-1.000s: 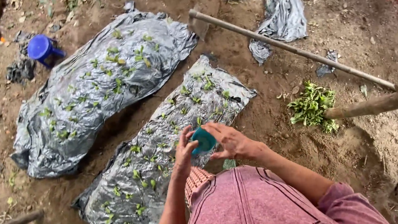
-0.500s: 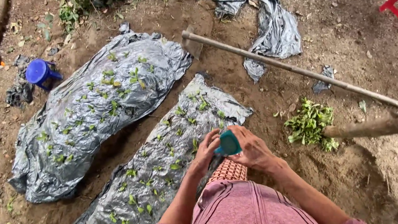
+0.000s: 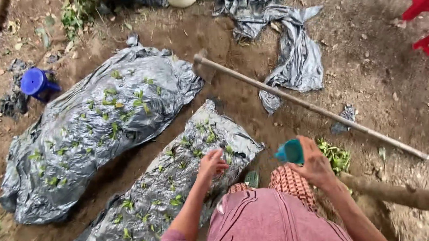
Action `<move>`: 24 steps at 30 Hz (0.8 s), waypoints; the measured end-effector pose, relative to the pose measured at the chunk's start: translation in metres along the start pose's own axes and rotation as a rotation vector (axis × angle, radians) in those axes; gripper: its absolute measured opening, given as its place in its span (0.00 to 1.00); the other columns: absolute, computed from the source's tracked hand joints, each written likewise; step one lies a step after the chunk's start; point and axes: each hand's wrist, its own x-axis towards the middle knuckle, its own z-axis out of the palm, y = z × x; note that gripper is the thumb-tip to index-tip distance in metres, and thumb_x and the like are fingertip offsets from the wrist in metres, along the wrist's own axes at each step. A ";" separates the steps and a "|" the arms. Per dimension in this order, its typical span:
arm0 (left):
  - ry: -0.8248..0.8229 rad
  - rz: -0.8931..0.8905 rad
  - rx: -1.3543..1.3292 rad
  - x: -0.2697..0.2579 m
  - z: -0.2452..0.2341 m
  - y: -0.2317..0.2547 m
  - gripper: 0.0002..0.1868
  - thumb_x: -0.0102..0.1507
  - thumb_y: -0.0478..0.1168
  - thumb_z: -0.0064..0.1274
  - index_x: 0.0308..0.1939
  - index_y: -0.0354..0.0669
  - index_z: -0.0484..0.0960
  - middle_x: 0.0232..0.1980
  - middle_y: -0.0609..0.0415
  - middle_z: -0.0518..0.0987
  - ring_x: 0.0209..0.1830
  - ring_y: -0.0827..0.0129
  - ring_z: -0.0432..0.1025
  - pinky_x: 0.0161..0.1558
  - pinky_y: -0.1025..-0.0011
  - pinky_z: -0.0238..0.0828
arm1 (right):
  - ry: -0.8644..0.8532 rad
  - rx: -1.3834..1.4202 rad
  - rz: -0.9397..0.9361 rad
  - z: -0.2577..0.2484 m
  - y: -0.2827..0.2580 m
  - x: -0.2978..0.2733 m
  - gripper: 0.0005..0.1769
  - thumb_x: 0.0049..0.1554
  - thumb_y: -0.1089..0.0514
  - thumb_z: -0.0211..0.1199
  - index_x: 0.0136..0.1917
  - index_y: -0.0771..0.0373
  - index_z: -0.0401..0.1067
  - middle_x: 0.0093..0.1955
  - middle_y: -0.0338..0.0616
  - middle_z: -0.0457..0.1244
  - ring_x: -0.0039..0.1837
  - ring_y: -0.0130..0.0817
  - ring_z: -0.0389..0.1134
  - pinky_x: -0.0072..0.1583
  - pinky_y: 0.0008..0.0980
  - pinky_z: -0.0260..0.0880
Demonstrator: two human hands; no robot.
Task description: The person plants seeds by hand into a prepared garden bed, using a small blue cup to hold the seeds. After planting, the person uses a hoe to cover the seeds with soil.
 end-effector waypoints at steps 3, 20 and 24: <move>-0.028 0.202 0.132 0.035 0.047 0.039 0.22 0.62 0.55 0.54 0.49 0.42 0.81 0.30 0.54 0.82 0.29 0.74 0.75 0.36 0.73 0.73 | 0.109 0.002 -0.013 -0.007 0.056 0.052 0.60 0.48 0.34 0.69 0.81 0.61 0.46 0.78 0.59 0.50 0.74 0.59 0.57 0.68 0.62 0.64; 0.395 -0.127 -0.142 0.147 0.138 0.113 0.14 0.66 0.48 0.55 0.49 0.44 0.82 0.39 0.50 0.84 0.30 0.73 0.72 0.30 0.77 0.63 | -0.221 -0.134 -0.048 -0.104 0.152 0.324 0.53 0.49 0.34 0.73 0.75 0.60 0.54 0.63 0.53 0.60 0.55 0.46 0.70 0.58 0.48 0.79; 0.400 -0.095 -0.166 0.170 0.148 0.128 0.21 0.66 0.51 0.53 0.58 0.46 0.79 0.44 0.50 0.83 0.38 0.66 0.76 0.39 0.73 0.70 | -0.122 -0.240 -0.237 -0.092 0.163 0.411 0.57 0.46 0.29 0.73 0.75 0.64 0.56 0.64 0.54 0.60 0.64 0.52 0.65 0.60 0.47 0.71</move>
